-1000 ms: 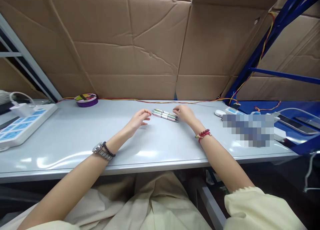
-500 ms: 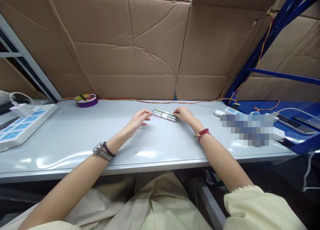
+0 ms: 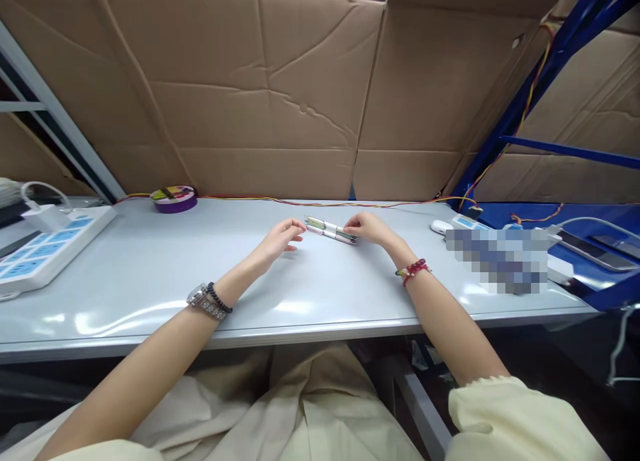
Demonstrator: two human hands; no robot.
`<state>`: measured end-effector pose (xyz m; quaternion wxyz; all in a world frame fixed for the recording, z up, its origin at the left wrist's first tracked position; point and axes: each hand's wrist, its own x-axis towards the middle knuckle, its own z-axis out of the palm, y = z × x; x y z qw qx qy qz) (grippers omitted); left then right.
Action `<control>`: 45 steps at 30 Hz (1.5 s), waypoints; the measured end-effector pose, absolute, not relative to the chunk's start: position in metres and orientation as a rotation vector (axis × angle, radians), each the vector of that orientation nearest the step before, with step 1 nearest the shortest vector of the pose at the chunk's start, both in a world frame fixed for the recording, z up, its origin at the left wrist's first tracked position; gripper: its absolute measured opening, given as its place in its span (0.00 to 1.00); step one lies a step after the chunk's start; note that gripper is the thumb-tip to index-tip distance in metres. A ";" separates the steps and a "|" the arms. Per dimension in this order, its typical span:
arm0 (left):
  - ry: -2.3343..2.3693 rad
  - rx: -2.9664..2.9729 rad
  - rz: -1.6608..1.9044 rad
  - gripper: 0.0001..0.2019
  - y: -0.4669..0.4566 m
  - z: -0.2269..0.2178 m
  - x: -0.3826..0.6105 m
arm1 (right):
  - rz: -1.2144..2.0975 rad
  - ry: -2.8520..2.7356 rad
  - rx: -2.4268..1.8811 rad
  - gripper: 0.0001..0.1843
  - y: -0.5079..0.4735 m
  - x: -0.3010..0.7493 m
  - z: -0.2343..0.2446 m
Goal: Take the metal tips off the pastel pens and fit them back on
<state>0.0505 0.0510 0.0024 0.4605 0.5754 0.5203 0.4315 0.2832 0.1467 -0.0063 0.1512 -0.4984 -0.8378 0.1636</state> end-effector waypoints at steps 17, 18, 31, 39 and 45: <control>1.284 1.479 1.048 0.11 0.051 0.002 0.051 | 0.216 -2.298 -1.409 0.25 0.141 0.264 -0.017; 1.289 1.492 1.052 0.11 0.051 0.001 0.051 | 0.200 -2.309 -1.392 0.27 0.139 0.258 -0.022; 1.538 2.096 1.081 0.13 0.049 -0.019 0.054 | 0.327 -2.789 -0.895 0.39 0.104 0.224 -0.040; 1.580 2.278 1.050 0.24 0.048 -0.016 0.054 | 0.325 -2.726 -0.728 0.24 0.090 0.205 -0.033; 1.489 2.408 0.787 0.28 0.054 -0.015 0.042 | 0.299 -2.574 -0.988 0.26 0.111 0.244 -0.011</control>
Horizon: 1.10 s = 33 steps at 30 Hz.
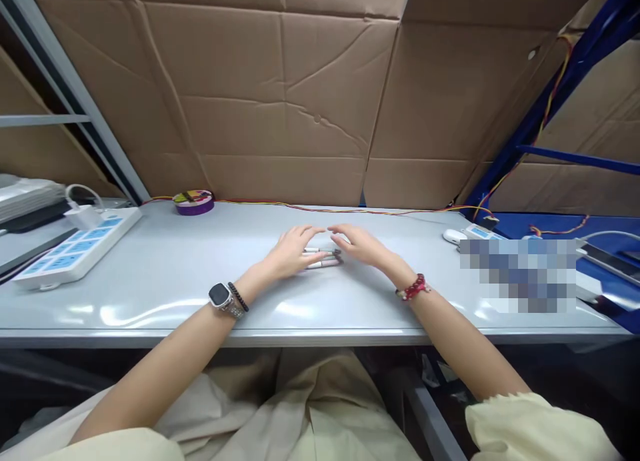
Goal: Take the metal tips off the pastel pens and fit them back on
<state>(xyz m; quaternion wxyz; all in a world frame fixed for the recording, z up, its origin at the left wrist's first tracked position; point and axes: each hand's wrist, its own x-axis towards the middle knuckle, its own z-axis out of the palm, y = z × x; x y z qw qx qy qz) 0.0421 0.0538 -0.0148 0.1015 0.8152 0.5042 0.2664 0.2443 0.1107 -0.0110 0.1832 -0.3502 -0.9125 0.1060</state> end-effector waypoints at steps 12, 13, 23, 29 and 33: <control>1.783 2.395 0.445 0.34 0.068 -0.039 0.023 | 0.180 -2.620 -1.132 0.19 0.117 0.237 -0.030; 1.838 2.389 0.459 0.34 0.070 -0.040 0.021 | 0.167 -2.600 -1.141 0.17 0.117 0.235 -0.033; 1.682 2.619 0.602 0.09 0.069 -0.029 0.022 | 0.176 -2.500 -1.137 0.13 0.124 0.228 -0.041; 1.668 2.621 0.647 0.08 0.065 -0.030 0.025 | 0.222 -2.458 -1.110 0.12 0.126 0.228 -0.042; 1.656 2.637 0.655 0.08 0.061 -0.024 0.029 | 0.277 -2.356 -1.125 0.15 0.123 0.229 -0.037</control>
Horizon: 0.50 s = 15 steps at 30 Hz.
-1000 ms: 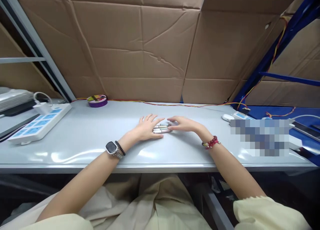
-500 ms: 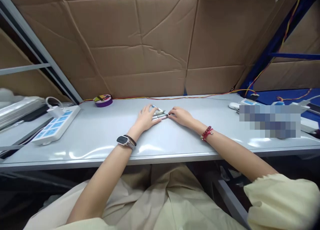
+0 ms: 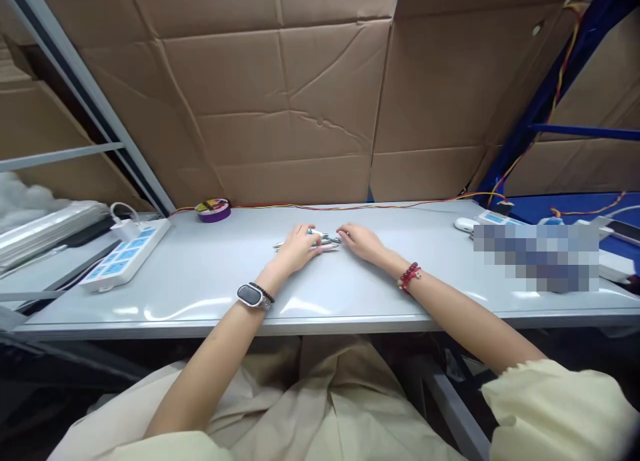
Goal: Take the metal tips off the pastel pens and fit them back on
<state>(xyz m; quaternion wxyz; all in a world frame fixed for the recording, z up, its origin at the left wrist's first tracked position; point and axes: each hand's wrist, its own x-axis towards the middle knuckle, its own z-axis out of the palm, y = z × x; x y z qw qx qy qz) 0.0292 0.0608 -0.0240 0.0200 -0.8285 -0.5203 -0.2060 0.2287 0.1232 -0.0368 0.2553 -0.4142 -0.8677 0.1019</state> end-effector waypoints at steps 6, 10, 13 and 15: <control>-1.586 -2.596 -0.650 0.11 0.056 -0.018 0.039 | 0.468 -2.239 -1.108 0.29 0.113 0.225 -0.032; -1.636 -2.596 -0.631 0.16 0.051 -0.019 0.043 | 0.561 -2.149 -1.048 0.26 0.110 0.219 -0.031; -1.666 -2.602 -0.627 0.17 0.049 -0.018 0.043 | 0.608 -2.125 -0.969 0.24 0.109 0.218 -0.026; -1.691 -2.601 -0.629 0.17 0.050 -0.018 0.041 | 0.631 -2.127 -0.918 0.21 0.109 0.220 -0.023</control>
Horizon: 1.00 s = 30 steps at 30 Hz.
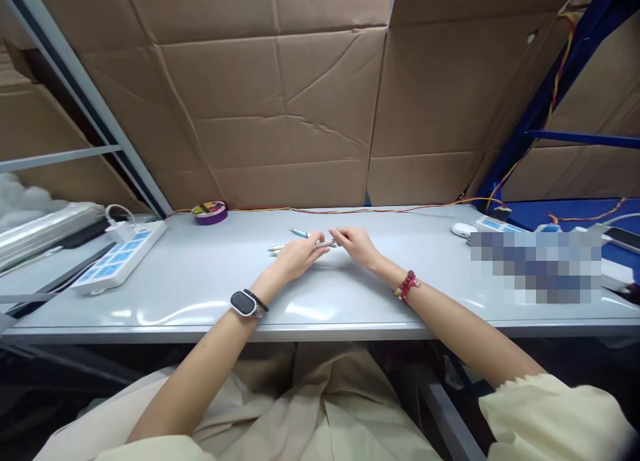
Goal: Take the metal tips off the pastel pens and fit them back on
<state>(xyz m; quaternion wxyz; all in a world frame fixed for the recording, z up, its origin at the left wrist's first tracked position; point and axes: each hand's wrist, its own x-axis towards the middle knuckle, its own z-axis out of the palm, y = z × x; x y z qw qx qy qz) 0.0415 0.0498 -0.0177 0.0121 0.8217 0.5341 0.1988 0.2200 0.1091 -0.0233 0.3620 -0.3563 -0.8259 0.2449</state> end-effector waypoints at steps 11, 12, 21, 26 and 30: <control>1.596 2.492 0.645 0.20 0.056 -0.020 0.040 | 0.758 -2.232 -0.880 0.28 0.107 0.218 -0.032; 1.590 2.481 0.648 0.21 0.056 -0.020 0.040 | 0.757 -2.229 -0.872 0.26 0.108 0.218 -0.030; 1.572 2.440 0.615 0.15 0.056 -0.020 0.038 | 0.850 -2.262 -0.812 0.23 0.112 0.232 -0.021; 1.612 2.423 0.609 0.15 0.056 -0.019 0.039 | 0.834 -2.297 -0.824 0.29 0.116 0.229 -0.026; 1.660 2.404 0.600 0.17 0.057 -0.018 0.037 | 0.834 -2.287 -0.750 0.18 0.118 0.230 -0.022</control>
